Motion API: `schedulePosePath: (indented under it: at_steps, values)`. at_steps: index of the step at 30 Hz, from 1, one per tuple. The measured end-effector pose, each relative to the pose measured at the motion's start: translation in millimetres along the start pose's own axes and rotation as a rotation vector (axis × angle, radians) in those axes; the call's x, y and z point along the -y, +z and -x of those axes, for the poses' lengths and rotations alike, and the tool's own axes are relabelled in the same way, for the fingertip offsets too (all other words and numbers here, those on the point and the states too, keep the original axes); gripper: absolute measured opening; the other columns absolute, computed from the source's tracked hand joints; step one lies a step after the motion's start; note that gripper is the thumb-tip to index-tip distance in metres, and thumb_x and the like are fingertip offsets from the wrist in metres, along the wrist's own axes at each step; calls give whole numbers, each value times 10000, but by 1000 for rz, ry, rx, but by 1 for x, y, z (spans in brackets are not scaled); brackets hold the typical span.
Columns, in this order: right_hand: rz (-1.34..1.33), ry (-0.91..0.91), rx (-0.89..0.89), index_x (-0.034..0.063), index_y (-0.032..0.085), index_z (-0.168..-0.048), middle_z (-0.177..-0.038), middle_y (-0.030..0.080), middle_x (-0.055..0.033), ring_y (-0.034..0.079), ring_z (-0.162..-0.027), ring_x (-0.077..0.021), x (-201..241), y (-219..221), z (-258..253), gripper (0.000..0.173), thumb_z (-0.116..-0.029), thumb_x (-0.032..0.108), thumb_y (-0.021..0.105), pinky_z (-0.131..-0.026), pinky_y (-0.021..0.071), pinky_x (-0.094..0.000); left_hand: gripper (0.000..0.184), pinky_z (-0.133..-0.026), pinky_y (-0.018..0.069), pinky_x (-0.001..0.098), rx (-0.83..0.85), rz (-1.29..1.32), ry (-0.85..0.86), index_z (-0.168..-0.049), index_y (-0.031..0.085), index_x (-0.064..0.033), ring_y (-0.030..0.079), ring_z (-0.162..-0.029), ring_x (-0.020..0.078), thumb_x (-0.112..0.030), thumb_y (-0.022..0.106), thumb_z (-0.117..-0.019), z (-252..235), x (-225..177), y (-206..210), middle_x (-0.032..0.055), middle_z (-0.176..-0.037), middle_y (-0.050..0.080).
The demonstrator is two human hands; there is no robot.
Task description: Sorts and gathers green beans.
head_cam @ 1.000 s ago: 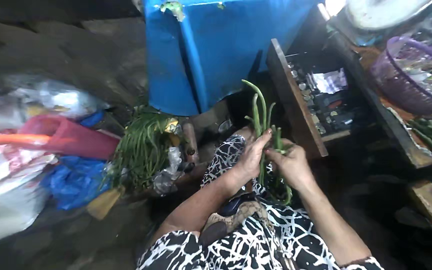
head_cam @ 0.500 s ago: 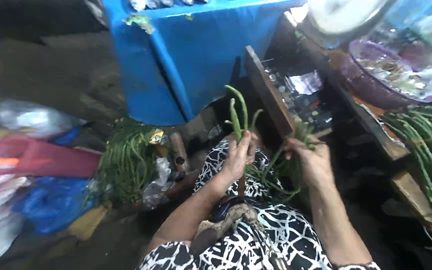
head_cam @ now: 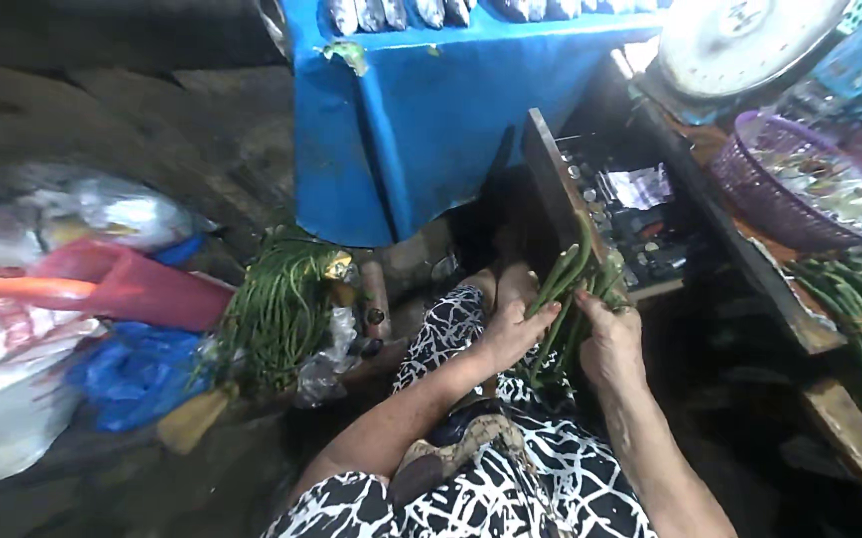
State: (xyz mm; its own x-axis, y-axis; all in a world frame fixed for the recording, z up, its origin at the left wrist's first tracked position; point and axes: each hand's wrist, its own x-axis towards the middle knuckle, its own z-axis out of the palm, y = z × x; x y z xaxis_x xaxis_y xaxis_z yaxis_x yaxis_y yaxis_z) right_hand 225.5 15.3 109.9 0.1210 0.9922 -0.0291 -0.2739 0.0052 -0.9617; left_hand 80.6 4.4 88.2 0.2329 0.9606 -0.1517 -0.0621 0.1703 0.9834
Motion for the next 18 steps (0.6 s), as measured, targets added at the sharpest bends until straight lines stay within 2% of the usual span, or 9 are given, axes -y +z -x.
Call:
schedulePosePath:
  at_steps: [3, 6, 10, 13, 15, 18]
  values:
    - [-113, -8, -71, -39, 587, -1100, -919, 745, -120, 751, -841, -215, 8, -9, -11, 152, -1002, 13, 482, -793, 645, -382, 219, -572, 484, 190, 44, 33, 4, -1026, 576, -69, 537, -575, 29, -259, 483, -1084, -2, 2, -4, -65, -685, 559]
    - [-195, -30, -126, -22, 564, -1083, -942, 747, -147, 756, -879, -252, 15, -15, -23, 139, -1014, 25, 453, -823, 637, -412, 267, -585, 516, 199, 122, -56, -38, -1056, 591, -49, 567, -585, 35, -284, 470, -1090, -2, 1, -10, -55, -706, 578]
    - [-175, -20, -136, -37, 581, -1096, -913, 740, -140, 754, -831, -234, 12, -6, -21, 140, -1001, 14, 492, -789, 648, -409, 297, -539, 445, 206, 294, -244, -164, -1125, 598, -53, 496, -545, 37, -322, 477, -1090, -1, -4, -7, -49, -669, 524]
    - [-132, -27, -98, -19, 609, -1035, -805, 720, -87, 725, -720, -169, 10, -3, -17, 105, -986, 15, 523, -710, 641, -347, 285, -520, 435, 197, 327, -201, -168, -1069, 594, -61, 496, -524, 32, -322, 479, -1083, 0, 1, -9, -56, -644, 532]
    - [-141, -1, -87, -2, 590, -994, -715, 696, -63, 691, -625, -139, 13, -7, -19, 102, -1004, 21, 491, -641, 622, -307, 247, -502, 461, 181, 311, -22, -115, -1023, 584, -84, 531, -522, 20, -298, 469, -1071, 1, 9, -11, -68, -666, 587]
    - [-165, 26, -113, 0, 560, -1025, -716, 669, -64, 665, -600, -143, 16, -19, -26, 82, -1021, 14, 479, -627, 614, -299, 241, -582, 569, 239, 212, 191, -67, -1049, 601, -58, 650, -619, 76, -250, 457, -1068, -2, 13, -11, -3, -801, 698]
